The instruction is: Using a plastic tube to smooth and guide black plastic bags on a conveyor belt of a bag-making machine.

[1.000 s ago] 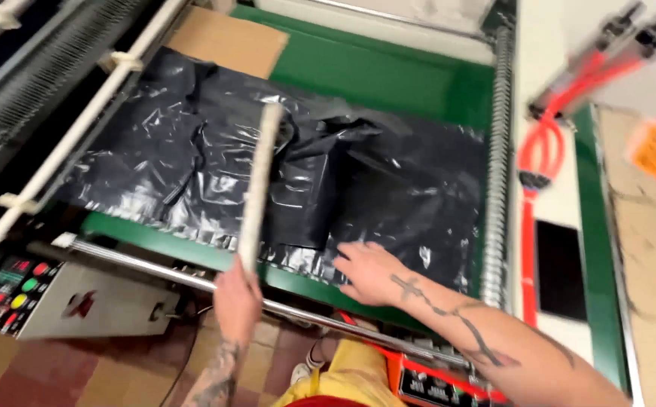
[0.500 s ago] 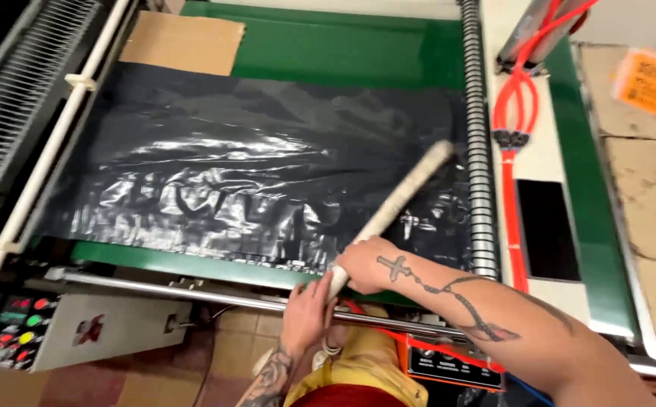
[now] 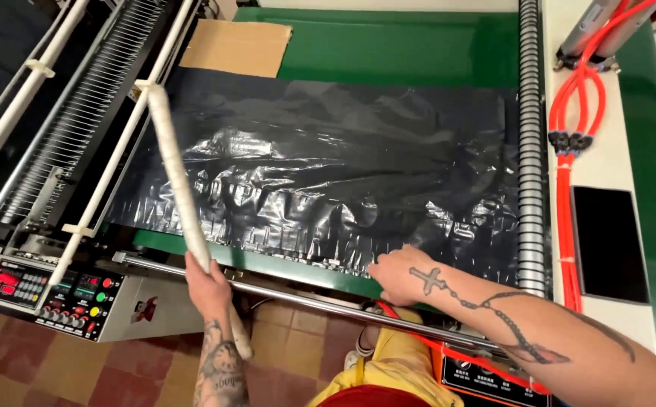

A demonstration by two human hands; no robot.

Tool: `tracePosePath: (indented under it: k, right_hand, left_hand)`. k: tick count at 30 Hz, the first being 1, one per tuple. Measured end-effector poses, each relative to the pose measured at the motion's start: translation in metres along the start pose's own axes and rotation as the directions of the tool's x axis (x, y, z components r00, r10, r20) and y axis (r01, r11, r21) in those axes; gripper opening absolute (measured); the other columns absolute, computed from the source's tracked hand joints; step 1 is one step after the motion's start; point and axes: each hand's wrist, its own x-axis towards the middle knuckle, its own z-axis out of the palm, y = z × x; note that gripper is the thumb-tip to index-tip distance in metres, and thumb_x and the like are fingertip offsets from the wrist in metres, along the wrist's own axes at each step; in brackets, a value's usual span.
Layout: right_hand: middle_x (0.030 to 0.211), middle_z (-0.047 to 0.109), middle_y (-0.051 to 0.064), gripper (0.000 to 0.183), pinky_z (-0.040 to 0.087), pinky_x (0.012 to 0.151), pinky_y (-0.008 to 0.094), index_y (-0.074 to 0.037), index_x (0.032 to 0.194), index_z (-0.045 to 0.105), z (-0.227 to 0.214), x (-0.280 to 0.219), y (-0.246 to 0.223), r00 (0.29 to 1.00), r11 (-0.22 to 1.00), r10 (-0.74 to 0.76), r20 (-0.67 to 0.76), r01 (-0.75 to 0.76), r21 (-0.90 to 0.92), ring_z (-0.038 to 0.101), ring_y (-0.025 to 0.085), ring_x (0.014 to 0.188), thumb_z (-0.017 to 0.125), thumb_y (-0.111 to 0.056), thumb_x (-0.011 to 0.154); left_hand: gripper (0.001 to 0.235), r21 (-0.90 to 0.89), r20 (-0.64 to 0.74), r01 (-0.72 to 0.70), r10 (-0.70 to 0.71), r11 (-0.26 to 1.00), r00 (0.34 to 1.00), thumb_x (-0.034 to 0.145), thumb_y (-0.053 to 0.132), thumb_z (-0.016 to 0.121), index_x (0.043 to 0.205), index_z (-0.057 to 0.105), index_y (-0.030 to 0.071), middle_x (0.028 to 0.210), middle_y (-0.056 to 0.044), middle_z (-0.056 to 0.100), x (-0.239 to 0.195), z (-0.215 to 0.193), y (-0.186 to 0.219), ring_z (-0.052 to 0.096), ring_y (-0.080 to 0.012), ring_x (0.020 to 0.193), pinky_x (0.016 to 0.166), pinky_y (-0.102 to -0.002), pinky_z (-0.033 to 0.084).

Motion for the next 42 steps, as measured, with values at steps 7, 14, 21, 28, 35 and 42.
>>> tracePosePath:
  k: [7, 14, 21, 28, 35, 42]
  right_hand:
    - [0.104, 0.072, 0.017, 0.047, 0.049, 0.088, 0.051, -0.007, 0.127, 0.066, 0.000, -0.001, 0.000, 1.000, 1.000, 0.010, -0.027, -0.009, 0.019, 0.070, 0.036, 0.095, 0.070, -0.036, 0.091]
    - [0.104, 0.072, 0.017, 0.045, 0.049, 0.087, 0.052, -0.007, 0.126, 0.067, -0.006, 0.000, -0.003, 0.999, 0.999, -0.003, -0.043, 0.005, 0.034, 0.071, 0.037, 0.094, 0.070, -0.035, 0.090]
    - [0.120, 0.066, 0.010, 0.034, 0.050, 0.092, 0.048, -0.013, 0.131, 0.056, -0.029, -0.007, -0.003, 0.977, 0.997, 0.070, 0.201, -0.076, 0.025, 0.067, 0.031, 0.103, 0.055, -0.032, 0.103]
    - [0.129, 0.056, 0.012, 0.037, 0.044, 0.101, 0.051, -0.011, 0.133, 0.055, -0.035, -0.004, 0.009, 0.959, 0.978, 0.205, 0.197, -0.206, -0.013, 0.055, 0.033, 0.115, 0.051, -0.036, 0.106]
    - [0.115, 0.064, 0.009, 0.035, 0.053, 0.086, 0.050, -0.017, 0.117, 0.063, 0.017, 0.021, 0.038, 0.985, 0.975, 0.168, -0.027, -0.170, -0.142, 0.064, 0.033, 0.105, 0.059, -0.043, 0.093]
    - [0.124, 0.059, 0.007, 0.046, 0.052, 0.094, 0.047, -0.020, 0.129, 0.053, 0.004, 0.020, 0.032, 0.978, 0.984, 0.158, 0.133, -0.145, -0.101, 0.065, 0.035, 0.109, 0.061, -0.051, 0.095]
  left_hand:
    - [0.066, 0.052, -0.114, 0.218, -0.211, 0.975, 0.971, 0.102, 0.035, 0.061, 0.161, 0.037, 0.019, 0.128, -0.013, 0.058, 0.009, 0.013, 0.006, 0.068, -0.0330, 0.110, 0.089, -0.045, 0.058]
    - [0.064, 0.218, -0.062, -0.014, 0.029, 0.976, 0.998, 0.098, 0.028, 0.065, 0.156, 0.045, 0.010, 0.106, -0.015, 0.062, -0.012, -0.004, 0.040, 0.072, -0.0367, 0.091, 0.074, -0.044, 0.061]
    - [0.056, -0.156, 0.554, -0.020, 0.104, 0.988, 0.826, 0.100, 0.024, 0.050, 0.153, 0.041, 0.006, 0.102, -0.013, 0.067, -0.122, -0.038, 0.178, 0.064, -0.0282, 0.090, 0.070, -0.044, 0.057]
    - [0.061, -0.480, 0.557, -0.544, 0.718, 0.689, 0.418, 0.098, 0.030, 0.055, 0.153, 0.039, 0.012, 0.102, -0.015, 0.057, -0.178, -0.023, 0.232, 0.057, -0.0413, 0.063, 0.055, -0.056, 0.044]
    - [0.056, -0.507, 0.441, -0.577, 0.768, 0.641, 0.465, 0.101, 0.035, 0.052, 0.150, 0.044, 0.008, 0.106, -0.014, 0.061, -0.133, -0.016, 0.177, 0.061, -0.0400, 0.075, 0.072, -0.050, 0.047]
    - [0.061, -0.222, 0.163, -0.340, 0.378, 0.914, 0.911, 0.098, 0.034, 0.058, 0.151, 0.044, 0.006, 0.113, -0.015, 0.064, -0.063, 0.014, 0.052, 0.059, -0.0387, 0.091, 0.083, -0.053, 0.048]
